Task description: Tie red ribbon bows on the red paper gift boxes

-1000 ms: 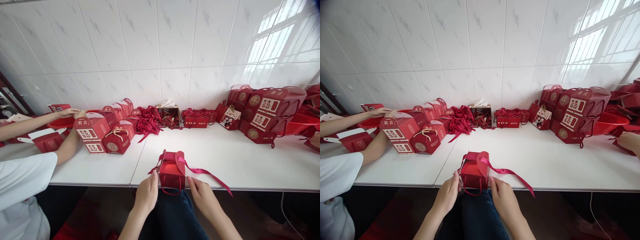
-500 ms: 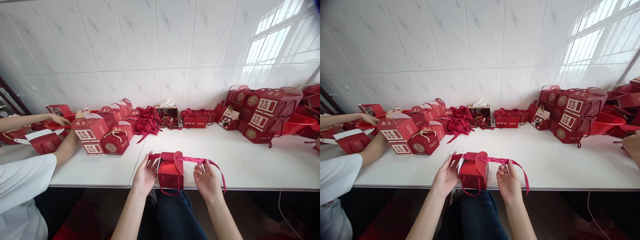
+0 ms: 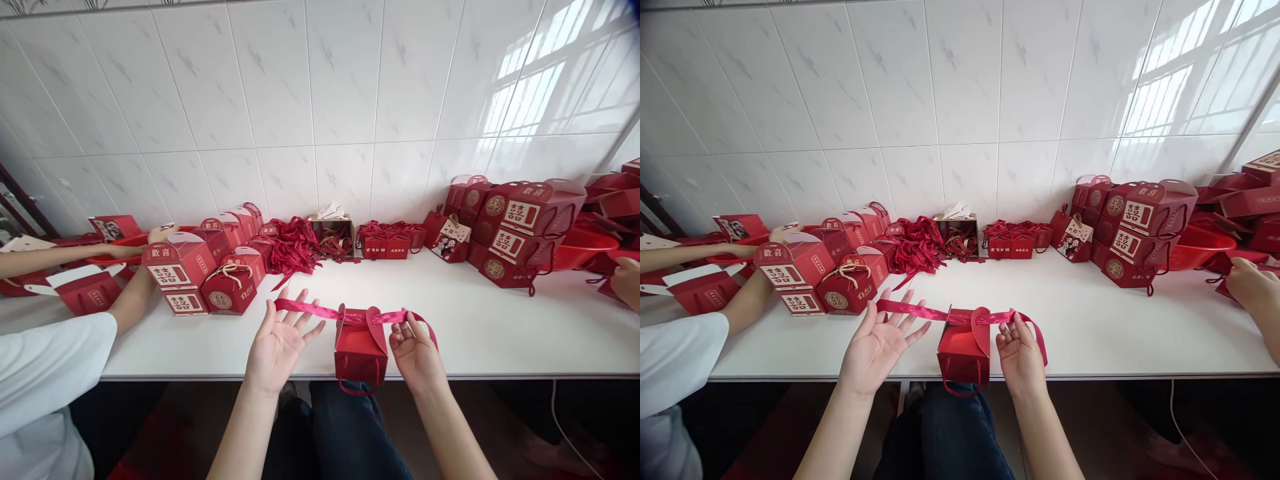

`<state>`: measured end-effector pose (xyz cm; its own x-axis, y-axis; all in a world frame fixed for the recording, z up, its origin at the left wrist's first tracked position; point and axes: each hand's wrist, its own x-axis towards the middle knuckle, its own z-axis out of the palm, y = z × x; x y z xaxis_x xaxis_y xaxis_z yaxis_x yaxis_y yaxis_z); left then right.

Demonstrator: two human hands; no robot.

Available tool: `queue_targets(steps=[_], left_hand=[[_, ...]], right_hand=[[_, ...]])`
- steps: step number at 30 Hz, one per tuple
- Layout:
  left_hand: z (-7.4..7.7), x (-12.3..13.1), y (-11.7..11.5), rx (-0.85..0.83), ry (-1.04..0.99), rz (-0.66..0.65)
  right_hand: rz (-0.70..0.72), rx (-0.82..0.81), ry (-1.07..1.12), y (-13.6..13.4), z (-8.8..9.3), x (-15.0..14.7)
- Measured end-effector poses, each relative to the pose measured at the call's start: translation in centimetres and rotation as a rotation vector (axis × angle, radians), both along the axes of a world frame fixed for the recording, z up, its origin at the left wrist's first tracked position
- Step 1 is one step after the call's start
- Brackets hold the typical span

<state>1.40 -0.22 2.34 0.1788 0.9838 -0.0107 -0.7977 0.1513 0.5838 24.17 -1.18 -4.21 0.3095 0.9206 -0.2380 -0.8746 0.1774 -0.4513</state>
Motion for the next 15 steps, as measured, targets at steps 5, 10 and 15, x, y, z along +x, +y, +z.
queue_targets(steps=[5, 10, 15], left_hand=[[1.0, -0.5, 1.1, 0.137, 0.429, 0.309], [4.8, 1.1, 2.1, 0.412, 0.841, 0.503], [10.2, 3.5, 2.4, 0.591, 1.005, 0.395]], right_hand=[[-0.184, 0.065, -0.324, 0.1, 2.8, 1.8], [-0.351, 0.173, -0.771, 0.4, 7.5, 3.0], [-0.257, 0.430, -1.062, 0.8, 12.1, 3.2]])
